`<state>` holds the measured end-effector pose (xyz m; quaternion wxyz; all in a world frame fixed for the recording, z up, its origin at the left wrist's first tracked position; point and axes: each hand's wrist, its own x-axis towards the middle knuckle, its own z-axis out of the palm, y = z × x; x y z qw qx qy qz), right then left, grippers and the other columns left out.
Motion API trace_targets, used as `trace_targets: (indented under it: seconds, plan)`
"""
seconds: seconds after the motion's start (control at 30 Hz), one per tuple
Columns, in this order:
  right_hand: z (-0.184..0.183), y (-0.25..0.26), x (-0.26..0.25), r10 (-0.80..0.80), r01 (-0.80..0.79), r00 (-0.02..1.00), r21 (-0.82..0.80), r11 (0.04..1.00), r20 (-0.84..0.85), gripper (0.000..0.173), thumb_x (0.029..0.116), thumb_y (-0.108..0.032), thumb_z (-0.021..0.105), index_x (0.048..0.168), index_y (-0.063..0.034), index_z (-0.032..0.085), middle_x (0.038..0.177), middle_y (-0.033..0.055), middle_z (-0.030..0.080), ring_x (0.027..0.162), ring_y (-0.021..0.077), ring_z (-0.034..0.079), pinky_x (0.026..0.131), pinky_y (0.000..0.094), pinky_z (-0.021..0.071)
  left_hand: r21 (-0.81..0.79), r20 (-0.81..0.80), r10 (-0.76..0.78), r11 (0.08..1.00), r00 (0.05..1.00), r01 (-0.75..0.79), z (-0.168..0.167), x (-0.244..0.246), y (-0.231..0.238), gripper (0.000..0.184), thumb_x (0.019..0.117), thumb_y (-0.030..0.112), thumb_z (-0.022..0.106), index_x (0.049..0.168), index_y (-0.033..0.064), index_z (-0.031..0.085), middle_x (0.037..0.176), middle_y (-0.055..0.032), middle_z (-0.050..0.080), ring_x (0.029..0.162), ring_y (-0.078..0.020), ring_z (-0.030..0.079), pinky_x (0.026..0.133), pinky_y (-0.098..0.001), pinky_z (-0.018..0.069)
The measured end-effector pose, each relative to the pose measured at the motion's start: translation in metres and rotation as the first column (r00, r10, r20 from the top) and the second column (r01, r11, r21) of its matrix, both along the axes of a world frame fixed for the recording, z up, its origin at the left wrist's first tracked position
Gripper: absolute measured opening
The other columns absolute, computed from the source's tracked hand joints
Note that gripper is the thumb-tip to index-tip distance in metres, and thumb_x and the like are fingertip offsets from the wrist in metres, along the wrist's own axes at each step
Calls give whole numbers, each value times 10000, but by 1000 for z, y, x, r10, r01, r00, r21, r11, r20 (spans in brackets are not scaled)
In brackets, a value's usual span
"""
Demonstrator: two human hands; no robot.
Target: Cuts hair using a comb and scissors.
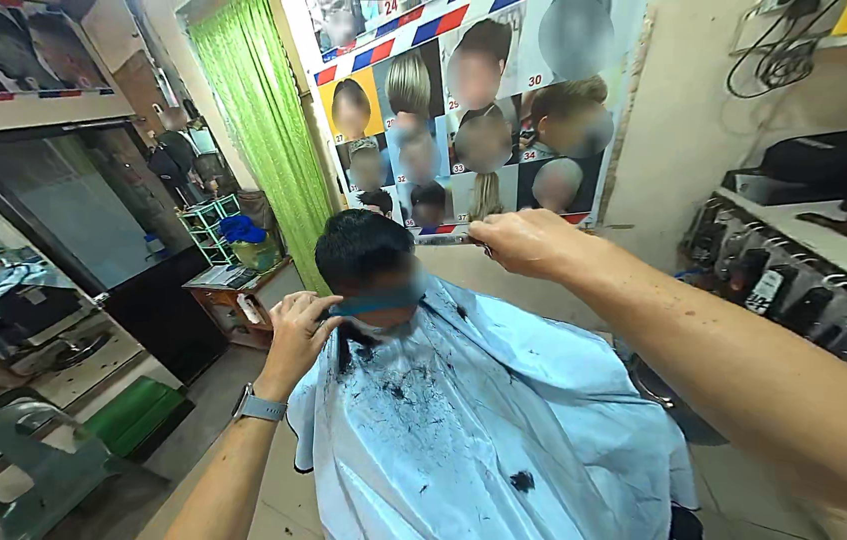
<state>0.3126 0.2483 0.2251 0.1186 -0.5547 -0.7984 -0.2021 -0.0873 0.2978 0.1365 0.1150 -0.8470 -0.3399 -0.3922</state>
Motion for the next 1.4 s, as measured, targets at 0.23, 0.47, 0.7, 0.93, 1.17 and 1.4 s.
trace_targets:
  seconds: [0.23,0.47,0.7,0.93,1.17,1.4]
  plan:
    - [-20,23,-9,-25,25,999,-24,999,30,195,944,-55,636,1136,-74,667,1058,178,688,855,396,698,659,572,556,130,-22,92,988,996,-88,59,5,21,294,999,314,662,1265,198,710,1188,-85,681,1255,-327,542,1060,-610,346]
    - [-9,39,-42,31,-31,1000,-10,999,3,325,861,-208,725,1133,-48,651,1063,185,666,941,368,676,793,555,522,180,-34,75,981,997,-68,84,11,20,309,1014,346,634,1275,197,703,1199,-68,676,1285,-306,520,1070,-601,323]
    - [-5,36,-55,51,-50,999,29,998,-15,176,1013,-37,548,1163,-27,639,998,203,672,831,402,691,676,551,556,171,-24,48,984,999,-43,85,13,25,320,1012,352,633,1275,184,706,1210,-70,680,1293,-313,514,1064,-602,315]
    - [20,4,-78,1,-1,1000,-35,999,-16,199,1043,-42,515,1197,17,629,1060,220,673,905,405,696,765,551,556,176,70,17,984,997,-29,88,12,25,336,1018,363,622,1289,178,698,1221,-74,676,1292,-303,515,1069,-594,314]
    - [31,3,-48,-26,26,998,-4,1000,49,133,979,-47,611,1108,-60,642,955,161,670,829,374,694,655,549,561,32,-111,-177,983,978,182,29,-11,48,267,985,352,665,1219,248,739,1138,-1,696,1258,-248,564,1063,-604,372]
    - [61,-35,-86,-216,230,973,-345,910,78,247,989,-35,613,1222,47,622,1129,248,661,1068,434,650,877,596,508,82,35,-145,987,989,141,70,-21,70,338,1017,354,624,1266,146,716,1206,-119,677,1220,-333,572,1025,-617,388]
